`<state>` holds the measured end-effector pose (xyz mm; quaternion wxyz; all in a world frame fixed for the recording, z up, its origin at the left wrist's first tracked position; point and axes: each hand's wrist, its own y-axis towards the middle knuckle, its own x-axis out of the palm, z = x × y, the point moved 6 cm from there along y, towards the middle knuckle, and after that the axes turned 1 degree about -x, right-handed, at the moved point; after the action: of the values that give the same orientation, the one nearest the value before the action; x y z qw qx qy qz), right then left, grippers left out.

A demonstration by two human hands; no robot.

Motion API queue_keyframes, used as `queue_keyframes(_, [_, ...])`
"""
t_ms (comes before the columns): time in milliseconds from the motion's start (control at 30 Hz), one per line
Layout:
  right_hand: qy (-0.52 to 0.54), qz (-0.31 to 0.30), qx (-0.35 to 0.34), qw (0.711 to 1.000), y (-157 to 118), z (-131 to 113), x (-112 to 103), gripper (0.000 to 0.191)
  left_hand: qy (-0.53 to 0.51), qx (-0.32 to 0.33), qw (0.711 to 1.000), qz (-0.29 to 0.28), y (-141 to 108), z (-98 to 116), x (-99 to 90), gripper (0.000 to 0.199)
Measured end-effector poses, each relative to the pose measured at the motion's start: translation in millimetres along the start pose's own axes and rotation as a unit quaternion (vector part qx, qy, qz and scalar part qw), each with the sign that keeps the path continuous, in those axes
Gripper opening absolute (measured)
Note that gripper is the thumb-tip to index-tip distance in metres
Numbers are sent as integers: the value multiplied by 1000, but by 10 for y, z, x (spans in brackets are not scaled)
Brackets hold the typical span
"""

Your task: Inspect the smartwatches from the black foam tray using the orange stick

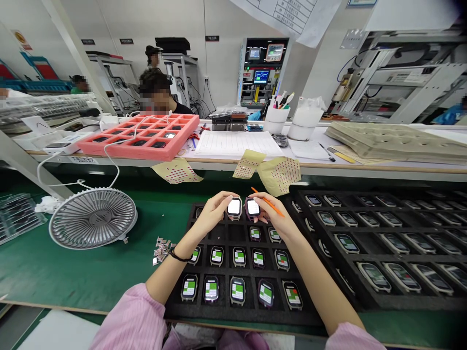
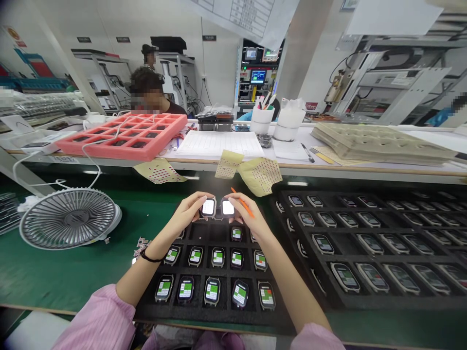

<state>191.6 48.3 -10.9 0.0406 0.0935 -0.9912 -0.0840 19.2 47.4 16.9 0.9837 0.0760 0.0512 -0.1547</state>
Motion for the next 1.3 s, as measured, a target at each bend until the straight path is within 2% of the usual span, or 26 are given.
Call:
queue_keyframes(133, [-1,-16,-17,1000,-9,-29,8,27,4,1,1000,-18,-1,-37,12,37])
queue_keyframes(300, [-6,-41,-14,999,-24,-67,16,35,4,3,999,-50,-7,-73,36,45])
queue_keyframes(500, [-21,-42,-4,999,-34,-100,30,44,15,26,998,-52,-9,-42,38,51])
queue_keyframes(733, [-7,1,-17,1000,-16,-86,-9,31,-11,6,1000,-11,-7,-51,1,39])
queue_keyframes(967, [-5,57,1,998,-34,-75,-54,24,-23,-34,999,-11,-12,-52,33,38])
queue_keyframes(1100, [-5,55,3,998,-41,-84,-26,23,-11,-37,999,-15,-12,-71,39,39])
queue_keyframes(1300, [-6,11,-10,1000,-44,-121,6,29,4,16,999,-46,-8,-47,39,38])
